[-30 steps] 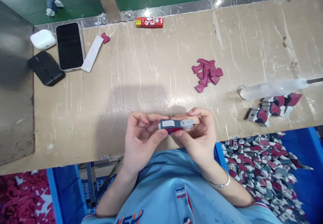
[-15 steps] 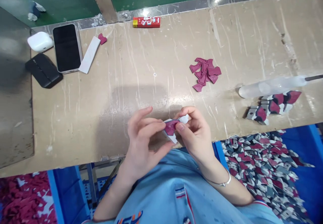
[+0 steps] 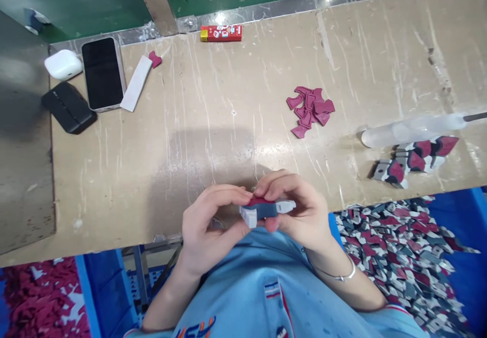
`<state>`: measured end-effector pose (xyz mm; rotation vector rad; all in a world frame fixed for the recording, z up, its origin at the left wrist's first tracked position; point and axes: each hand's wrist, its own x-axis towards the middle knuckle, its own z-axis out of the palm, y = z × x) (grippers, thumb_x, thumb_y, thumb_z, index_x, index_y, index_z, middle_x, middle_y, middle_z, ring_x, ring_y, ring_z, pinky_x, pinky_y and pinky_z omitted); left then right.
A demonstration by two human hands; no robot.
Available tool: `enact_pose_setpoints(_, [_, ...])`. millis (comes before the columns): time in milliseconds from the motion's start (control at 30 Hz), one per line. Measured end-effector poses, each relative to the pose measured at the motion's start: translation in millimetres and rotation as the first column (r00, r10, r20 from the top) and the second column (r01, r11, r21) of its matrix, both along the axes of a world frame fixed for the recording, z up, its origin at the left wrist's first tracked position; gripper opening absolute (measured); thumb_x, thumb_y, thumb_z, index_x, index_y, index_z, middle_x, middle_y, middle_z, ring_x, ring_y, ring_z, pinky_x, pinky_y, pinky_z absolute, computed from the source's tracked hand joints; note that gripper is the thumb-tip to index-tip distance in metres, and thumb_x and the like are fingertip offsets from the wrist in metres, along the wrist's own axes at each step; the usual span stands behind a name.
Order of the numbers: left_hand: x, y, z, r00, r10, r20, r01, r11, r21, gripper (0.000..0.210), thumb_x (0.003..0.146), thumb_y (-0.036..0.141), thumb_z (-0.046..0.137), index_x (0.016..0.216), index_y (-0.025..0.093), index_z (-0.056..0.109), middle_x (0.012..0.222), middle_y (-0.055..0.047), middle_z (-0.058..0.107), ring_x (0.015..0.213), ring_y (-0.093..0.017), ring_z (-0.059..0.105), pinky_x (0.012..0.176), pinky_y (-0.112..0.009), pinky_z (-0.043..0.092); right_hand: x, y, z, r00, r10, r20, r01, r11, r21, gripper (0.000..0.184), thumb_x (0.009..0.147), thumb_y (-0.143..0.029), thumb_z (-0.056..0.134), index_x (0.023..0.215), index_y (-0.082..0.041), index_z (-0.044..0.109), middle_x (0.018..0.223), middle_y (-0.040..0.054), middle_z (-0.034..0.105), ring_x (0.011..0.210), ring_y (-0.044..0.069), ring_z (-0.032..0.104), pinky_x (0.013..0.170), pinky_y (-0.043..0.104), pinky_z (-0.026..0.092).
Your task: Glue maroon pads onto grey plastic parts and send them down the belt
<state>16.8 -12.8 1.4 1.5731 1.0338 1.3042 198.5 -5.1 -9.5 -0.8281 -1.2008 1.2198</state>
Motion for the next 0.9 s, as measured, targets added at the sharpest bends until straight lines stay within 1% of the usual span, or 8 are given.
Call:
enact_pose_setpoints(100, [0,1,4.5,1.0,-0.027,0.012,0.027,0.999,-0.025,0.028,0.087,0.018,0.092,0.111,0.024,0.079,0.107,-0.004,0.086,0.101,-0.021,0.083,0.1,-0.033,0.068,3,5,2.5,0.998,0.01,0.061,-0.016,0.994,0.106,0.023,0.095,-0.045,0.088,0.1,-0.026,0.075,0.091,0.0029,0.078,0.087,0.02,0.077,0.08,0.033,0.067])
enact_pose_setpoints(200, [3,3,6.8,0.999,-0.043,-0.012,0.043,0.999,0.001,0.024,0.088,0.021,0.092,0.108,0.024,0.078,0.101,-0.003,0.086,0.097,-0.02,0.083,0.102,-0.035,0.069,7,7,3.7,0.991,0.012,0.133,-0.038,0.981,0.188,0.024,0.097,-0.045,0.085,0.101,-0.025,0.072,0.089,0.0024,0.077,0.086,0.02,0.077,0.081,0.034,0.066])
enact_pose_setpoints(367, [7,7,6.7,0.996,-0.037,-0.076,0.047,0.991,0.127,0.021,0.089,0.022,0.09,0.104,0.023,0.075,0.093,-0.002,0.084,0.084,-0.02,0.082,0.1,-0.039,0.07,13,6,4.8,0.981,0.017,0.195,-0.064,0.97,0.234,0.027,0.103,-0.049,0.077,0.102,-0.024,0.068,0.089,0.0033,0.078,0.087,0.02,0.077,0.083,0.034,0.065])
enact_pose_setpoints(533, [8,11,11.3,0.987,-0.091,-0.13,0.109,0.983,0.146,0.019,0.089,0.017,0.086,0.103,0.023,0.074,0.092,-0.002,0.084,0.083,-0.019,0.081,0.102,-0.039,0.07,16,3,5.9,0.975,-0.018,0.221,-0.046,0.96,0.278,0.027,0.103,-0.049,0.077,0.102,-0.024,0.068,0.088,0.0032,0.077,0.084,0.019,0.075,0.08,0.033,0.064])
enact_pose_setpoints(667, [10,11,11.2,0.986,-0.101,-0.129,0.12,0.981,0.153,0.019,0.089,0.016,0.085,0.102,0.022,0.073,0.091,-0.002,0.083,0.082,-0.018,0.08,0.103,-0.038,0.069,19,3,6.9,0.974,-0.026,0.227,-0.045,0.953,0.3,0.027,0.103,-0.048,0.077,0.104,-0.023,0.069,0.088,0.0037,0.076,0.083,0.02,0.076,0.076,0.035,0.065])
enact_pose_setpoints(767, [12,12,11.8,0.989,-0.12,-0.082,0.128,0.986,0.106,0.017,0.09,0.021,0.087,0.101,0.023,0.074,0.089,-0.003,0.082,0.082,-0.019,0.08,0.1,-0.038,0.069,22,5,7.3,0.977,-0.011,0.211,-0.05,0.958,0.282,0.027,0.101,-0.048,0.081,0.102,-0.023,0.069,0.087,0.0035,0.076,0.083,0.02,0.076,0.076,0.035,0.065])
enact_pose_setpoints(833, [12,17,16.4,0.983,-0.178,-0.037,0.179,0.984,0.007,0.018,0.088,0.024,0.089,0.096,0.023,0.074,0.086,-0.004,0.081,0.079,-0.019,0.08,0.087,-0.031,0.07,24,6,7.2,0.982,0.035,0.184,-0.08,0.967,0.244,0.029,0.097,-0.047,0.085,0.099,-0.023,0.068,0.087,0.0028,0.076,0.084,0.019,0.076,0.076,0.032,0.064])
enact_pose_setpoints(900, [9,24,24.3,0.959,-0.284,-0.013,0.281,0.953,-0.108,0.021,0.083,0.022,0.092,0.09,0.023,0.072,0.084,-0.003,0.079,0.073,-0.018,0.078,0.07,-0.023,0.066,25,6,6.7,0.985,0.107,0.135,-0.134,0.969,0.21,0.034,0.093,-0.049,0.088,0.094,-0.024,0.066,0.086,0.0015,0.076,0.082,0.017,0.075,0.074,0.027,0.063])
